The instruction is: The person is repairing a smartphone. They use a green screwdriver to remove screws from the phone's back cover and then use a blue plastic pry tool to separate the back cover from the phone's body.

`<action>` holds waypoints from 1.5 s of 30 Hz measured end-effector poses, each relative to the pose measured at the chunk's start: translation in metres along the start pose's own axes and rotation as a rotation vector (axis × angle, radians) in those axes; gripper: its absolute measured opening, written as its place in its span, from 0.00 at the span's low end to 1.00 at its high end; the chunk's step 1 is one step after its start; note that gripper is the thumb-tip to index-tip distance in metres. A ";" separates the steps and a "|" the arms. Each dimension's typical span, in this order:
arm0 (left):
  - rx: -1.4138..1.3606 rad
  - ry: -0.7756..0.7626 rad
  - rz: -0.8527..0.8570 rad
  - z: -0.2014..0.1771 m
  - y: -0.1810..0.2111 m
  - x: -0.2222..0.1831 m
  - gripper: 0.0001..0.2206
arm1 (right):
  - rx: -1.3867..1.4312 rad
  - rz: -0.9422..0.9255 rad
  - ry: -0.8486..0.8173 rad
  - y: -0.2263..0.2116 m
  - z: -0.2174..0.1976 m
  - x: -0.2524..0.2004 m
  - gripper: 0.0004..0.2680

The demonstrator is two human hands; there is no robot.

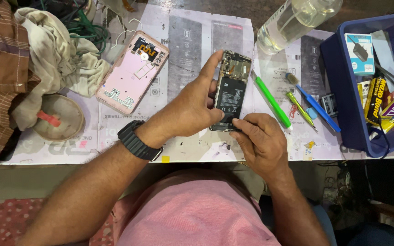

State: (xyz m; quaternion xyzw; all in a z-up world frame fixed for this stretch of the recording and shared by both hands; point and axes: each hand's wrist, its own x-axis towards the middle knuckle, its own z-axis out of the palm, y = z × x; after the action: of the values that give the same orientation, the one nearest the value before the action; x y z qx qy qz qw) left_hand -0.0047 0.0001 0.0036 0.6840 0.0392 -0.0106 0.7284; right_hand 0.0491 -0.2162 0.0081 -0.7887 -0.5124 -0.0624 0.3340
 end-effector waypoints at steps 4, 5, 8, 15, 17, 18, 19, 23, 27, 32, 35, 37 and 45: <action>0.066 0.001 0.036 -0.002 0.005 -0.003 0.50 | -0.013 -0.007 -0.004 0.000 0.000 -0.001 0.11; 0.120 -0.001 0.028 -0.002 0.006 -0.004 0.49 | -0.013 -0.008 -0.006 0.000 0.000 -0.001 0.11; 0.149 -0.014 0.026 -0.003 0.008 -0.006 0.47 | -0.030 -0.029 0.012 -0.001 0.002 0.000 0.11; 0.071 -0.030 0.097 -0.001 -0.004 -0.003 0.38 | -0.015 -0.010 0.004 0.000 0.001 -0.003 0.11; 0.047 -0.034 0.123 -0.001 -0.008 -0.002 0.38 | -0.014 -0.013 0.013 -0.001 0.001 -0.003 0.11; 0.034 -0.036 0.135 -0.001 -0.010 -0.003 0.38 | -0.016 -0.016 0.013 -0.001 0.001 -0.004 0.11; -0.001 -0.039 0.124 -0.001 -0.011 -0.003 0.38 | -0.019 -0.019 0.013 -0.001 0.001 -0.004 0.11; -0.058 -0.040 0.125 -0.001 -0.013 -0.003 0.38 | -0.012 -0.020 0.009 0.000 0.001 -0.003 0.11; -0.079 -0.051 0.091 -0.002 -0.011 -0.003 0.33 | -0.025 -0.031 -0.005 0.000 0.001 -0.002 0.11; -0.006 -0.021 -0.010 -0.001 -0.013 -0.004 0.27 | -0.040 -0.047 -0.012 0.000 0.000 -0.002 0.12; -0.028 -0.006 0.053 -0.001 -0.013 -0.002 0.25 | -0.043 -0.033 -0.012 0.000 -0.001 -0.003 0.11; -0.033 0.003 0.081 -0.003 -0.013 -0.001 0.23 | -0.039 -0.001 0.010 0.001 -0.002 -0.005 0.11; -0.059 0.012 -0.102 -0.003 -0.006 0.000 0.28 | 0.103 0.180 0.037 0.010 -0.009 -0.009 0.12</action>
State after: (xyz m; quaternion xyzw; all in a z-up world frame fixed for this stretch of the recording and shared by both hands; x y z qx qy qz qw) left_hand -0.0055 0.0026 -0.0028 0.6596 0.0785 -0.0425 0.7463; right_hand 0.0552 -0.2309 0.0063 -0.8120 -0.4358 -0.0202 0.3878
